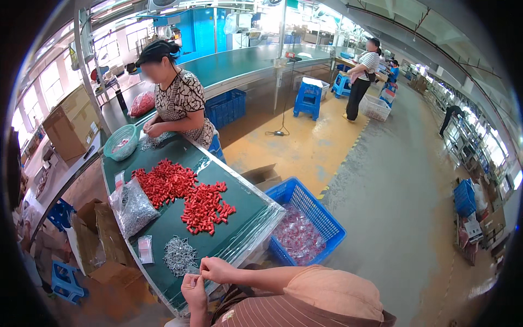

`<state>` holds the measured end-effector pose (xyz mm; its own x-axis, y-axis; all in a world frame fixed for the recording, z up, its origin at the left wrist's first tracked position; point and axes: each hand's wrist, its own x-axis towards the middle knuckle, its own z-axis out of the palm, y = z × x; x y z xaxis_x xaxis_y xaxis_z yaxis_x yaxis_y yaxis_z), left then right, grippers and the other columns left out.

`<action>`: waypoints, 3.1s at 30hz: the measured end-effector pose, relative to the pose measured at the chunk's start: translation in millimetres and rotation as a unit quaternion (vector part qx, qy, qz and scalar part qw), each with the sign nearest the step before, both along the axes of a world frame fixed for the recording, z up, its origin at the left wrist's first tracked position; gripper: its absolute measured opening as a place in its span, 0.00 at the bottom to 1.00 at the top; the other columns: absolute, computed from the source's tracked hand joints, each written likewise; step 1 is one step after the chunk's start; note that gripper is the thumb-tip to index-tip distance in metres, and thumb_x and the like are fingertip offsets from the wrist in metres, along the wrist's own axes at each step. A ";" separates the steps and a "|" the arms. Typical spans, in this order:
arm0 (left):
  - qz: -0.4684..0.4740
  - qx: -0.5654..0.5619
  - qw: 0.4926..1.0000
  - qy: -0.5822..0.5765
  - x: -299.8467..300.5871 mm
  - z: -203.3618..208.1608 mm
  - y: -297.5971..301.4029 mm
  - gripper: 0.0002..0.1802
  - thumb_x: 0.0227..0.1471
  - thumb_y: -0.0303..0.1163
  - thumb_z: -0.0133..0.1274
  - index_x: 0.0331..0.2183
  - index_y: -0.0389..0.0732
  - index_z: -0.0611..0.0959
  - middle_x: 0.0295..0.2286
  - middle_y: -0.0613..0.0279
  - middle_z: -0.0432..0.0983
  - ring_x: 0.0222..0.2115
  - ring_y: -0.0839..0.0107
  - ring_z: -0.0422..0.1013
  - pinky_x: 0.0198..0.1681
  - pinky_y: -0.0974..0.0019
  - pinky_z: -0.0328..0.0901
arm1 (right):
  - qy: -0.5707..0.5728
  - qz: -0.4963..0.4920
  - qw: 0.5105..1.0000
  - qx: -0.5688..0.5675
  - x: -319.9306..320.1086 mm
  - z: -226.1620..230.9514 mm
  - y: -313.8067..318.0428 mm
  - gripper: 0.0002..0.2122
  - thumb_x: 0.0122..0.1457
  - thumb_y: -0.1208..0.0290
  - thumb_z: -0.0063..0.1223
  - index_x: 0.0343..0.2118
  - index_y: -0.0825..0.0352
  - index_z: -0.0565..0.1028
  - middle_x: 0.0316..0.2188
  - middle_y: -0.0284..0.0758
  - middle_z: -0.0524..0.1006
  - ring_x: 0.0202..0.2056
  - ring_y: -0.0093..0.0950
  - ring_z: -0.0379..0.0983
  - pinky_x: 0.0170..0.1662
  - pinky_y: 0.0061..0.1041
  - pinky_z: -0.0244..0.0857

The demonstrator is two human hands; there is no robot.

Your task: The person picks up a screw and a red wall plug from the table, places them into a small plastic bag, and then sets the bag into a blue basket.

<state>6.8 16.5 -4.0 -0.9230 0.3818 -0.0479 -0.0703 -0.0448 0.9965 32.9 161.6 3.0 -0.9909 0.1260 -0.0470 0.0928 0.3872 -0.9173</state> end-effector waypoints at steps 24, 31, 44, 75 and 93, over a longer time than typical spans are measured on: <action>0.101 -0.032 0.993 0.041 19.6 8.5 0.1 0.04 0.49 0.22 0.55 0.24 0.38 0.76 0.20 0.76 0.67 0.22 0.88 0.59 0.24 0.80 0.54 | -0.041 0.004 0.999 -0.030 6.6 26.1 -4.3 0.09 0.50 0.71 0.53 0.30 0.73 0.76 0.24 0.42 0.77 0.28 0.30 0.74 0.33 0.28 0.67; 0.139 -0.071 0.980 0.123 31.6 19.3 0.7 0.04 0.47 0.21 0.53 0.23 0.36 0.74 0.20 0.72 0.66 0.22 0.85 0.58 0.25 0.78 0.55 | -0.025 -0.020 0.999 0.001 13.5 27.1 -10.6 0.08 0.50 0.71 0.52 0.27 0.73 0.73 0.24 0.45 0.76 0.29 0.39 0.74 0.33 0.32 0.66; 0.120 -0.133 0.981 0.073 18.9 -5.6 -4.4 0.03 0.50 0.25 0.50 0.29 0.37 0.74 0.22 0.65 0.70 0.26 0.78 0.66 0.33 0.74 0.62 | -0.006 0.054 0.998 -0.013 19.7 17.2 -6.3 0.05 0.51 0.75 0.51 0.29 0.71 0.71 0.18 0.33 0.71 0.22 0.19 0.66 0.26 0.22 0.61; 0.105 -0.132 0.984 -0.054 -6.1 -34.4 -52.0 0.03 0.51 0.23 0.51 0.26 0.37 0.76 0.21 0.68 0.70 0.22 0.82 0.63 0.26 0.77 0.57 | 0.042 0.006 0.926 0.375 -81.2 -38.9 8.7 0.04 0.45 0.74 0.49 0.23 0.64 0.77 0.25 0.40 0.76 0.28 0.36 0.76 0.31 0.33 0.70; 0.038 -0.073 0.995 -0.063 -22.9 -12.5 -10.4 0.05 0.52 0.27 0.52 0.29 0.38 0.73 0.27 0.71 0.68 0.27 0.83 0.63 0.30 0.76 0.59 | 0.144 0.110 0.977 0.110 -24.4 14.4 -2.2 0.09 0.45 0.69 0.54 0.23 0.71 0.74 0.24 0.45 0.74 0.31 0.43 0.73 0.34 0.37 0.68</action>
<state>-16.1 6.1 -16.4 -0.9324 0.2912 -0.2141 -0.1963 0.0892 0.9765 8.6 159.4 17.4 -0.9633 -0.1166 0.2416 -0.2648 0.5589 -0.7858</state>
